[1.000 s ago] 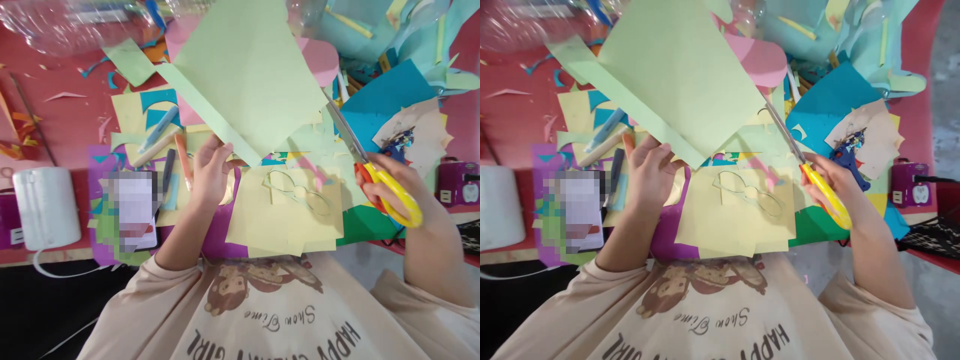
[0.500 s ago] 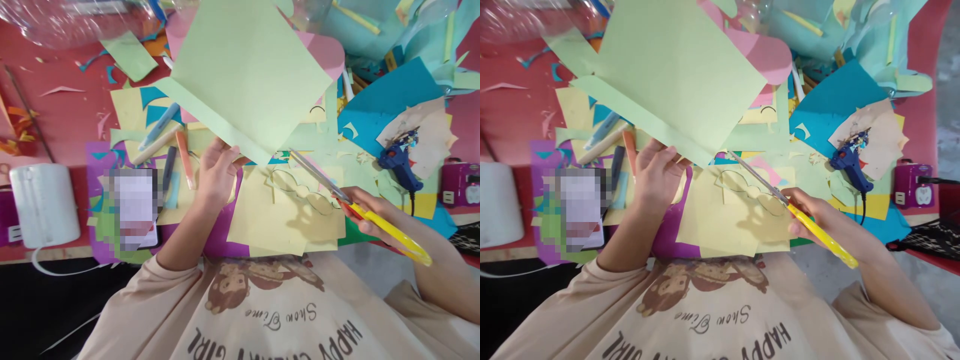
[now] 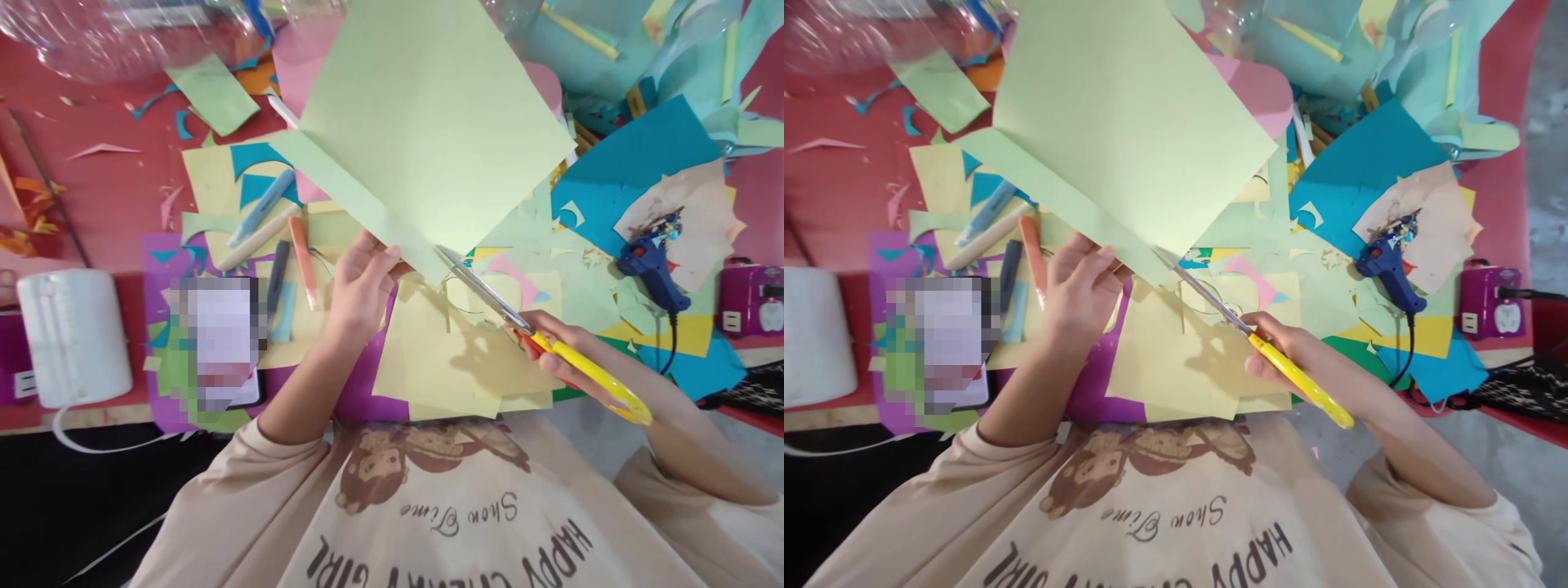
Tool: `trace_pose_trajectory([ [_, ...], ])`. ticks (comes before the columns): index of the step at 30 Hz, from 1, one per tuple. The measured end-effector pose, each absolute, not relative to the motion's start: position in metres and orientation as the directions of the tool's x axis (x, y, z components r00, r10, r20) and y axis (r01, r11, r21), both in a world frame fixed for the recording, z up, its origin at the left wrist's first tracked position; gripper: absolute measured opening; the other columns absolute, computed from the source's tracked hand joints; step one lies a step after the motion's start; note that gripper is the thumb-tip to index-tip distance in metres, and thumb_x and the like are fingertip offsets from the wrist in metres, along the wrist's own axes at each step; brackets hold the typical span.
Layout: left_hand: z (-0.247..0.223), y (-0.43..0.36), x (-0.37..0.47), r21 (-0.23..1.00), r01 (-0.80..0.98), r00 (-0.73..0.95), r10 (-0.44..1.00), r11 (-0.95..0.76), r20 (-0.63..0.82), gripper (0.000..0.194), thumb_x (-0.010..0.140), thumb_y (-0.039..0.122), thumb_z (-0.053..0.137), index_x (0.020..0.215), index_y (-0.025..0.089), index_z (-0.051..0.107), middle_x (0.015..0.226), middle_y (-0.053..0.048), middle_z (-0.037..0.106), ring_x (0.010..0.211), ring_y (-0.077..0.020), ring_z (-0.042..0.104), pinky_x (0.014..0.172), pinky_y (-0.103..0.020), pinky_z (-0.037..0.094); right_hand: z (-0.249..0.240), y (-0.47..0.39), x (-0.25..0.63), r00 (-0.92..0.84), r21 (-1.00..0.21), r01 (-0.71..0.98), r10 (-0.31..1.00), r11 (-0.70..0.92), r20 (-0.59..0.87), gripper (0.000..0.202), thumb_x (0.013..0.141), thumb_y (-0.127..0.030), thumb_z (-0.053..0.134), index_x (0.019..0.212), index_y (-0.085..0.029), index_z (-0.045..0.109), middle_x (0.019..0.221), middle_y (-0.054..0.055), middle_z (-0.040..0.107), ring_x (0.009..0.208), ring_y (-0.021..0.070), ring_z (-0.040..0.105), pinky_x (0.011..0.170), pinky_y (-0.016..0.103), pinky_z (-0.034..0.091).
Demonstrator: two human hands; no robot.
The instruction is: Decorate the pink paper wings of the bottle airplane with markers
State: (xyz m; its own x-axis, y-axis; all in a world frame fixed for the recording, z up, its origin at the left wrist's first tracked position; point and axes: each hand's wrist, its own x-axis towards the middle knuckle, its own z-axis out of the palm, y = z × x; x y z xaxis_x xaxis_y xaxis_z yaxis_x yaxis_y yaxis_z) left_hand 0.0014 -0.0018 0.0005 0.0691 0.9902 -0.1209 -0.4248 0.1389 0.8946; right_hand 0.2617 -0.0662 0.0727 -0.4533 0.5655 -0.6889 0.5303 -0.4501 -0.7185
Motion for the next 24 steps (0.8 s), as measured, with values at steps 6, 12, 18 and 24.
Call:
trace_pose_trajectory([
  [6, 0.002, -0.004, 0.003, 0.893, -0.418, 0.118, 0.985, 0.165, -0.127, 0.021, 0.078, 0.027, 0.070, 0.099, 0.023, 0.068, 0.100, -0.001, 0.073, 0.098, -0.0187, 0.069, 0.090, -0.033, 0.057, 0.083, -0.063, 0.251, -0.426, -0.714, 0.507, 0.579, -0.483, -0.695, 0.048, 0.088, -0.057, 0.046, 0.118, -0.020, 0.042, 0.082, 0.000, 0.038, 0.060, 0.0094, 0.029, 0.048, 0.022, 0.028],
  [12, 0.004, -0.006, 0.005, 0.905, -0.381, 0.144, 0.979, 0.189, -0.144, 0.023, 0.079, 0.031, 0.069, 0.101, 0.022, 0.067, 0.103, -0.003, 0.072, 0.100, -0.0205, 0.069, 0.090, -0.035, 0.058, 0.078, -0.059, 0.252, -0.476, -0.722, 0.509, 0.546, -0.468, -0.690, 0.051, 0.087, -0.061, 0.046, 0.118, -0.021, 0.043, 0.081, -0.001, 0.037, 0.061, 0.0099, 0.027, 0.051, 0.023, 0.027],
  [18, 0.003, -0.006, 0.005, 0.894, -0.416, 0.146, 0.982, 0.168, -0.117, 0.019, 0.080, 0.027, 0.068, 0.098, 0.022, 0.068, 0.099, -0.004, 0.073, 0.097, -0.0202, 0.069, 0.088, -0.036, 0.058, 0.074, -0.060, 0.252, -0.481, -0.741, 0.473, 0.564, -0.477, -0.671, 0.060, 0.083, -0.070, 0.046, 0.118, -0.022, 0.044, 0.080, -0.002, 0.037, 0.060, 0.0097, 0.027, 0.050, 0.024, 0.026],
  [24, 0.002, -0.006, 0.004, 0.896, -0.407, 0.136, 0.982, 0.179, -0.134, 0.022, 0.078, 0.030, 0.069, 0.099, 0.022, 0.067, 0.101, -0.004, 0.073, 0.101, -0.0214, 0.069, 0.089, -0.035, 0.057, 0.073, -0.063, 0.251, -0.472, -0.770, 0.452, 0.612, -0.451, -0.635, 0.049, 0.088, -0.063, 0.046, 0.114, -0.022, 0.046, 0.077, -0.003, 0.034, 0.058, 0.0084, 0.026, 0.047, 0.022, 0.026],
])
